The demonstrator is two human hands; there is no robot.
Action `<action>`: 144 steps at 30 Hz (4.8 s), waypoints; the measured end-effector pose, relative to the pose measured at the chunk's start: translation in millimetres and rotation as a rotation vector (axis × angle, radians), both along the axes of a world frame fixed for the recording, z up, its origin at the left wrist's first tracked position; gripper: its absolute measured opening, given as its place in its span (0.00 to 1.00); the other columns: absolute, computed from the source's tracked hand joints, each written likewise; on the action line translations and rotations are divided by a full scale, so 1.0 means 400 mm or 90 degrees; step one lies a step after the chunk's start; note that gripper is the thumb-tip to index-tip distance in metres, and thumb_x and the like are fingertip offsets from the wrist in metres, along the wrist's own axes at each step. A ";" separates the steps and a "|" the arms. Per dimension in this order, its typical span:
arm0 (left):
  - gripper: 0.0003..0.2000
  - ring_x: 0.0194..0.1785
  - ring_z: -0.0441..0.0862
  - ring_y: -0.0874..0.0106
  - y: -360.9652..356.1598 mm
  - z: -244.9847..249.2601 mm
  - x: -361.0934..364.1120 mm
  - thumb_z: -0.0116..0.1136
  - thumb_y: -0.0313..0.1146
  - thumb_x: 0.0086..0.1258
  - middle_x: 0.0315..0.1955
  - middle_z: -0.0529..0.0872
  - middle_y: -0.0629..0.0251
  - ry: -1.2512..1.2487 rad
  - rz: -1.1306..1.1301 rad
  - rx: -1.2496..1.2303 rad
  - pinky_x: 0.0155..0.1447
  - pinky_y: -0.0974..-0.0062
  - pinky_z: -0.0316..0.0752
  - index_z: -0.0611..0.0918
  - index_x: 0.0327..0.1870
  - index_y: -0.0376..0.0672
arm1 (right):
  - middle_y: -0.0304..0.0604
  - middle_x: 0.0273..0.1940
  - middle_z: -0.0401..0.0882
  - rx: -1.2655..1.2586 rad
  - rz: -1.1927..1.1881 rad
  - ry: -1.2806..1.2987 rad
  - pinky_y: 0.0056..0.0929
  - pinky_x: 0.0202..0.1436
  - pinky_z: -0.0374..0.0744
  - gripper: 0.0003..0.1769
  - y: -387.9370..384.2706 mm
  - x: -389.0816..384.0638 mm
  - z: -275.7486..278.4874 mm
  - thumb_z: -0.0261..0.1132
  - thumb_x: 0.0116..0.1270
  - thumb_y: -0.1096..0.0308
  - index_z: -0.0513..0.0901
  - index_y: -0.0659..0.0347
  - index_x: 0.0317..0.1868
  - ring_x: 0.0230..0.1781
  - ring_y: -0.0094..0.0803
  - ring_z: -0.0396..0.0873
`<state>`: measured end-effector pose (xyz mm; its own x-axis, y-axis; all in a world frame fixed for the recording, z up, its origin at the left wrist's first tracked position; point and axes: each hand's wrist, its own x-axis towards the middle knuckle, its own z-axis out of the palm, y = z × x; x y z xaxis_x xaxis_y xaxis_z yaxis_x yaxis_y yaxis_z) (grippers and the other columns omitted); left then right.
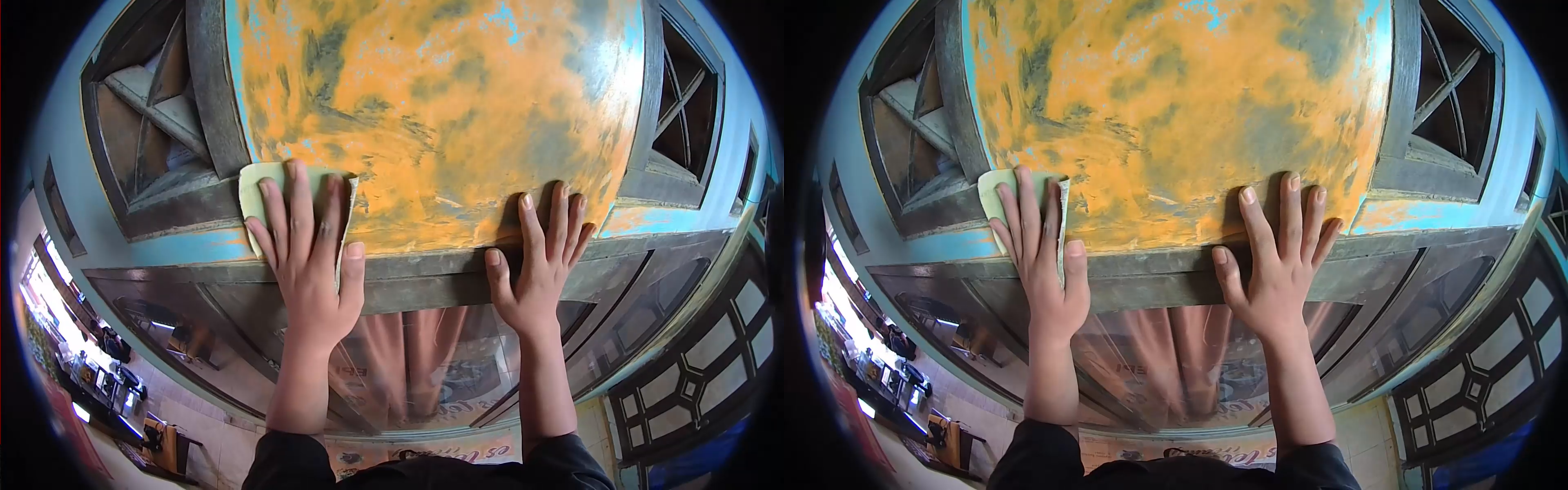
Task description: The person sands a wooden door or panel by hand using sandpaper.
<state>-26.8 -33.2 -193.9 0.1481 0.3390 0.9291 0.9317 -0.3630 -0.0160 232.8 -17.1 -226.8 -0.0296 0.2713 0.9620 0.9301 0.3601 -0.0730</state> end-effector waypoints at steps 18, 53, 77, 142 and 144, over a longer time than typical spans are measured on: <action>0.28 0.84 0.46 0.46 -0.014 0.038 -0.024 0.44 0.47 0.79 0.81 0.56 0.53 0.067 0.025 -0.022 0.80 0.41 0.27 0.68 0.78 0.52 | 0.47 0.79 0.59 0.073 -0.014 -0.080 0.61 0.81 0.38 0.30 0.002 -0.044 0.115 0.64 0.68 0.47 0.77 0.39 0.71 0.82 0.56 0.49; 0.07 0.61 0.84 0.67 0.046 0.147 -0.029 0.68 0.38 0.61 0.51 0.88 0.71 0.395 -0.452 0.116 0.72 0.58 0.74 0.90 0.39 0.53 | 0.52 0.52 0.80 0.284 0.524 -0.155 0.54 0.59 0.76 0.25 -0.023 -0.065 0.148 0.52 0.78 0.43 0.83 0.55 0.50 0.53 0.51 0.79; 0.20 0.64 0.78 0.50 0.058 0.044 -0.276 0.50 0.55 0.76 0.55 0.84 0.58 0.061 -0.235 0.278 0.67 0.49 0.71 0.83 0.49 0.49 | 0.43 0.76 0.68 0.011 0.187 -0.642 0.54 0.81 0.50 0.55 0.007 -0.258 0.330 0.49 0.59 0.18 0.72 0.50 0.75 0.79 0.45 0.61; 0.24 0.79 0.59 0.39 0.022 0.024 0.059 0.44 0.54 0.77 0.70 0.76 0.53 0.261 -0.081 0.109 0.81 0.38 0.36 0.84 0.59 0.51 | 0.57 0.69 0.70 0.195 0.116 0.033 0.57 0.76 0.59 0.35 0.021 0.172 -0.003 0.67 0.65 0.36 0.79 0.50 0.64 0.72 0.57 0.66; 0.23 0.79 0.59 0.39 0.023 0.022 0.090 0.44 0.54 0.77 0.70 0.75 0.52 0.266 -0.082 0.109 0.81 0.38 0.35 0.84 0.59 0.52 | 0.56 0.69 0.72 0.142 0.114 -0.217 0.56 0.78 0.58 0.33 0.015 0.161 -0.047 0.65 0.65 0.36 0.80 0.47 0.63 0.73 0.56 0.66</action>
<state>9.1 -24.1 -185.3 0.5522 0.1404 0.8218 0.7799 -0.4354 -0.4497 297.0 -11.2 -245.6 -0.3826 0.0200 0.9237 0.8089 0.4904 0.3244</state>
